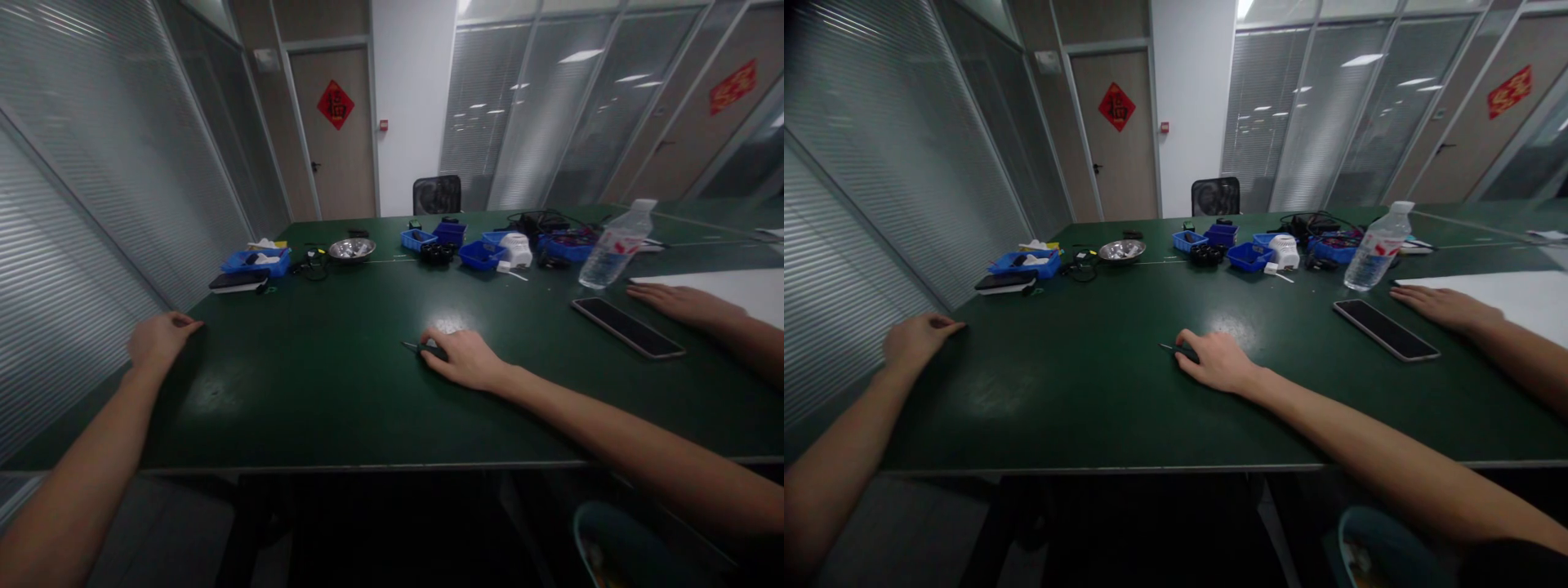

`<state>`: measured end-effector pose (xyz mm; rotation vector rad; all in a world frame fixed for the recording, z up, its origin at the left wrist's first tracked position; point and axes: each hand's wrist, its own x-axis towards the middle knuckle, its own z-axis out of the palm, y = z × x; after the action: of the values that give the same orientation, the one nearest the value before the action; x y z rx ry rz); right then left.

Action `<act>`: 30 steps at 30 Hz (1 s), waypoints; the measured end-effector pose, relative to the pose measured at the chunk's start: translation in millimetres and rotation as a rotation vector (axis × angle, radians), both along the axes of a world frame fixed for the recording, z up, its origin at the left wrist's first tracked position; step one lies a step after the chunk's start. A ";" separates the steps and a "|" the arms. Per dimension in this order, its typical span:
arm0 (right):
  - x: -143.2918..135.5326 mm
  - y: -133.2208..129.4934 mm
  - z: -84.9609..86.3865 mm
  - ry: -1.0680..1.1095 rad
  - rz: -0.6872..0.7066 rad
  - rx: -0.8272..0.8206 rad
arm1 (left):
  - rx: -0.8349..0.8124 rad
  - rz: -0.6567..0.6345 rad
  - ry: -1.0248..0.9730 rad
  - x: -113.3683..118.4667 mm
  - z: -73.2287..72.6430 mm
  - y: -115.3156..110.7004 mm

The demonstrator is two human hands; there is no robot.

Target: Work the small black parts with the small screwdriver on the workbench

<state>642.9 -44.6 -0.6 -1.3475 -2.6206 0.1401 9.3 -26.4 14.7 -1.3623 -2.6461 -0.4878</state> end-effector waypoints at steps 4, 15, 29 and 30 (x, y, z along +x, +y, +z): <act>1.8 0.8 -2.0 0.021 0.033 0.010 | 0.005 -0.164 -0.044 10.1 -3.5 6.7; 7.7 -4.6 -7.1 0.250 0.275 0.034 | -0.067 -1.123 -0.397 206.3 -14.6 17.4; 6.8 -5.3 -6.5 0.330 0.326 0.081 | -0.031 -1.536 -0.465 323.4 -18.4 -20.5; 6.7 -5.3 -6.2 0.320 0.328 0.076 | -0.025 -1.552 -0.427 320.9 -17.4 -19.6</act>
<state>649.6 -49.9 -6.8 -0.7864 -2.5173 0.2737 330.1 -46.0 -2.7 -3.3302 -1.1498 -0.8676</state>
